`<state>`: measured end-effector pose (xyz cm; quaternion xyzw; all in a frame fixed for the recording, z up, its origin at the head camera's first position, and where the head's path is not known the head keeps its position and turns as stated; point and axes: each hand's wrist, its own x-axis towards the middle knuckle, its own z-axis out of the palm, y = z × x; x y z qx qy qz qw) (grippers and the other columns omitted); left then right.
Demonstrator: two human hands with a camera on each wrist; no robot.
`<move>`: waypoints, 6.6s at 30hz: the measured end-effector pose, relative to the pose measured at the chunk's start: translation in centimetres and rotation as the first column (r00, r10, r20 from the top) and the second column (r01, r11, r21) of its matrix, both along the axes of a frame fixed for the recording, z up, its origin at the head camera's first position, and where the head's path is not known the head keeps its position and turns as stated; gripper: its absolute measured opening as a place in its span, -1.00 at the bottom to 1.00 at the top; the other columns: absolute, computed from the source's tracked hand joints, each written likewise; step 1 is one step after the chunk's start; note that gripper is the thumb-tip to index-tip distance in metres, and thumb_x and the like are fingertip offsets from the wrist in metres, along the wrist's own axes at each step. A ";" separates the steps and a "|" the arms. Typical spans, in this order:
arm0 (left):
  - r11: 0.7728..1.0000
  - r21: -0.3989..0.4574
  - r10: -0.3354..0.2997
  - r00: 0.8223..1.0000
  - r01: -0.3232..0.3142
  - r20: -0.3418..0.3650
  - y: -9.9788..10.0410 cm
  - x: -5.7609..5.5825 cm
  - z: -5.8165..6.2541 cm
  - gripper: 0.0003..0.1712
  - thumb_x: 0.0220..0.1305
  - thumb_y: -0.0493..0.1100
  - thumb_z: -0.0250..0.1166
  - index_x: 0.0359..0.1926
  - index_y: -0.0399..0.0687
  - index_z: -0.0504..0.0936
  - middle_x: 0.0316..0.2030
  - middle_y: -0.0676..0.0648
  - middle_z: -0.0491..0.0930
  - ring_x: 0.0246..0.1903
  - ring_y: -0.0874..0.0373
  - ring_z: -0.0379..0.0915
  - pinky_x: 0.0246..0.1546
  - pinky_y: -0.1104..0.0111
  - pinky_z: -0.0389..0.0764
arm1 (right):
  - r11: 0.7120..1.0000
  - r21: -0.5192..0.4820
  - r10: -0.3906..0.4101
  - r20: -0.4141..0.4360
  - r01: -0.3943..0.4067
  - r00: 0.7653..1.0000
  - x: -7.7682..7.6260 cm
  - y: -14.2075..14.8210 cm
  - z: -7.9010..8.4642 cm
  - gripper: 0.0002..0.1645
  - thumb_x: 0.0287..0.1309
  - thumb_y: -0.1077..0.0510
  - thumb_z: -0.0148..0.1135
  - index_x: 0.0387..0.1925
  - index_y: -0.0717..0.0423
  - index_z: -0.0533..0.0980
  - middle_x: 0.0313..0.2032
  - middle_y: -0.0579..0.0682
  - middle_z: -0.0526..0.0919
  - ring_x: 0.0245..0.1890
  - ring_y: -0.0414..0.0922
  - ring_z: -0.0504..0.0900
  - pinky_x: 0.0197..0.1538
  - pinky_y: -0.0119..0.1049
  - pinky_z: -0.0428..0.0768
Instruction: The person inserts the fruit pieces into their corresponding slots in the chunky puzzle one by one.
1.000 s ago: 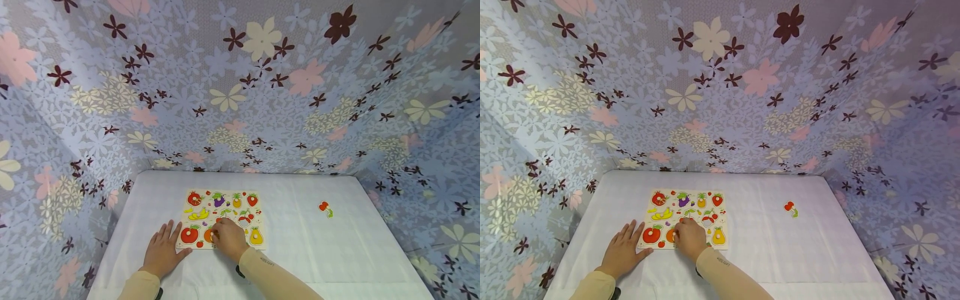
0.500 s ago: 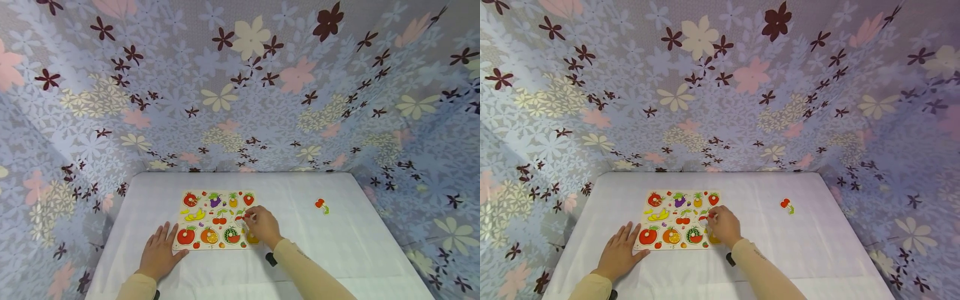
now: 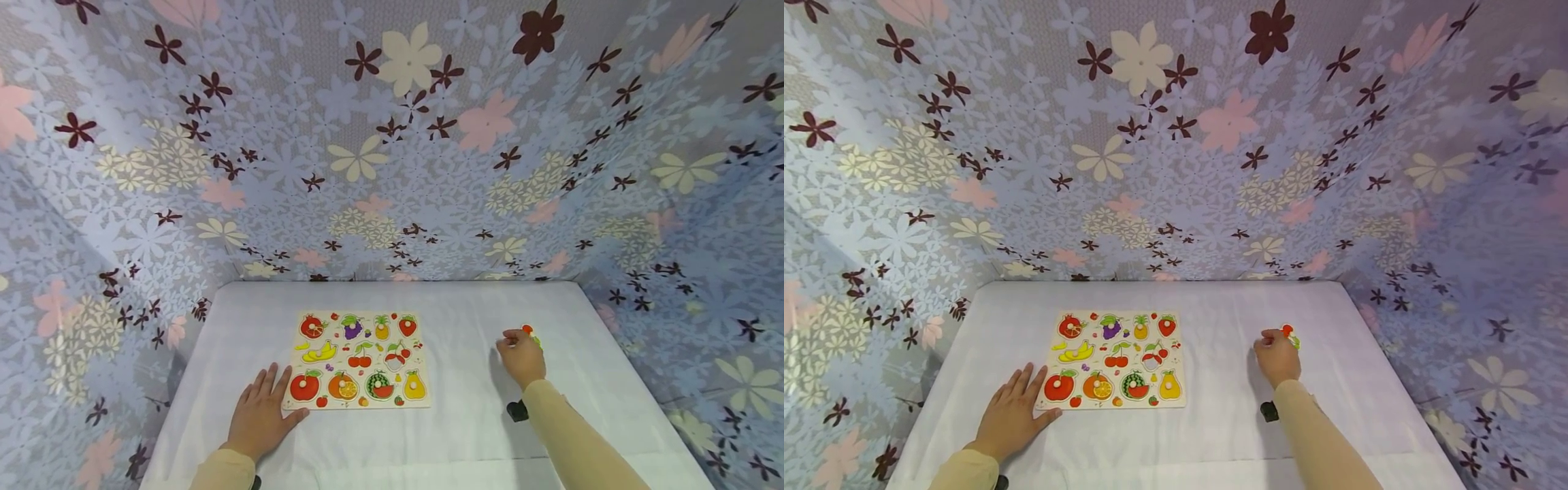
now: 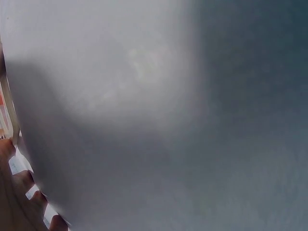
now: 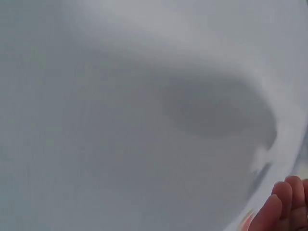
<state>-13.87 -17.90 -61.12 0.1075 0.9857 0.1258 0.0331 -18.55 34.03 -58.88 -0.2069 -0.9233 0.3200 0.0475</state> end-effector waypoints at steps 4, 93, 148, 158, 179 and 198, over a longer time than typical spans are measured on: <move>1.000 -0.010 0.008 1.000 -0.008 0.006 0.0 0.1 -0.1 0.12 0.14 0.40 0.32 0.52 -0.12 0.18 0.49 -0.35 0.05 0.43 -0.35 -0.05 0.35 -0.25 0.06 | 0.998 -0.017 -0.058 0.044 0.058 0.997 0.3 2.2 -0.2 -0.44 0.29 0.08 0.16 0.19 0.38 0.41 -0.05 0.22 0.58 -0.12 0.15 0.55 -0.05 0.06 0.51; 1.000 -0.009 0.005 1.000 -0.005 -0.009 0.3 0.0 -0.1 0.12 0.14 0.40 0.32 0.53 -0.11 0.18 0.48 -0.34 0.06 0.44 -0.34 -0.05 0.36 -0.24 0.06 | 0.983 0.150 0.108 -0.029 -0.103 0.994 -0.7 -2.5 -1.1 -0.70 0.27 0.06 0.31 -0.07 0.15 0.64 -0.21 0.10 0.64 -0.26 0.03 0.62 -0.28 0.00 0.60; 0.999 -0.038 -0.007 1.000 0.006 -0.015 0.3 -0.1 -0.7 0.14 0.13 0.45 0.29 0.53 -0.09 0.18 0.49 -0.33 0.06 0.44 -0.32 -0.05 0.37 -0.22 0.05 | 0.874 0.245 0.425 0.034 -0.420 0.904 -2.3 -25.9 -1.0 -0.88 0.18 -0.05 0.44 -0.32 -0.15 0.69 -0.49 -0.28 0.54 -0.42 -0.21 0.46 -0.35 -0.27 0.55; 0.999 -0.035 -0.007 1.000 0.006 -0.027 0.2 -0.1 -0.7 0.13 0.13 0.44 0.30 0.53 -0.09 0.18 0.49 -0.33 0.07 0.44 -0.32 -0.04 0.37 -0.22 0.07 | 0.856 0.272 0.447 0.034 -0.439 0.894 -2.5 -26.3 -0.9 -0.85 0.17 -0.07 0.44 -0.35 -0.13 0.66 -0.53 -0.27 0.49 -0.55 -0.27 0.43 -0.47 -0.35 0.46; 1.000 -0.023 0.000 1.000 0.000 -0.018 -0.3 -0.1 -0.6 0.12 0.14 0.41 0.32 0.53 -0.10 0.17 0.49 -0.33 0.06 0.44 -0.33 -0.05 0.37 -0.22 0.05 | 0.828 0.311 0.481 0.036 -0.468 0.876 -3.1 -26.8 -1.6 -0.83 0.15 -0.07 0.45 -0.35 -0.13 0.63 -0.51 -0.27 0.47 -0.53 -0.27 0.43 -0.43 -0.36 0.49; 1.000 -0.019 0.012 1.000 -0.012 0.015 -0.9 -1.1 -1.0 0.16 0.08 0.43 0.35 0.52 -0.10 0.18 0.48 -0.34 0.07 0.43 -0.35 -0.04 0.36 -0.24 0.06 | 0.867 0.135 0.484 0.003 -0.480 0.875 -0.4 -17.8 2.3 -0.65 0.18 0.07 0.41 -0.01 0.06 0.64 -0.22 -0.12 0.64 -0.28 -0.17 0.58 -0.21 -0.20 0.60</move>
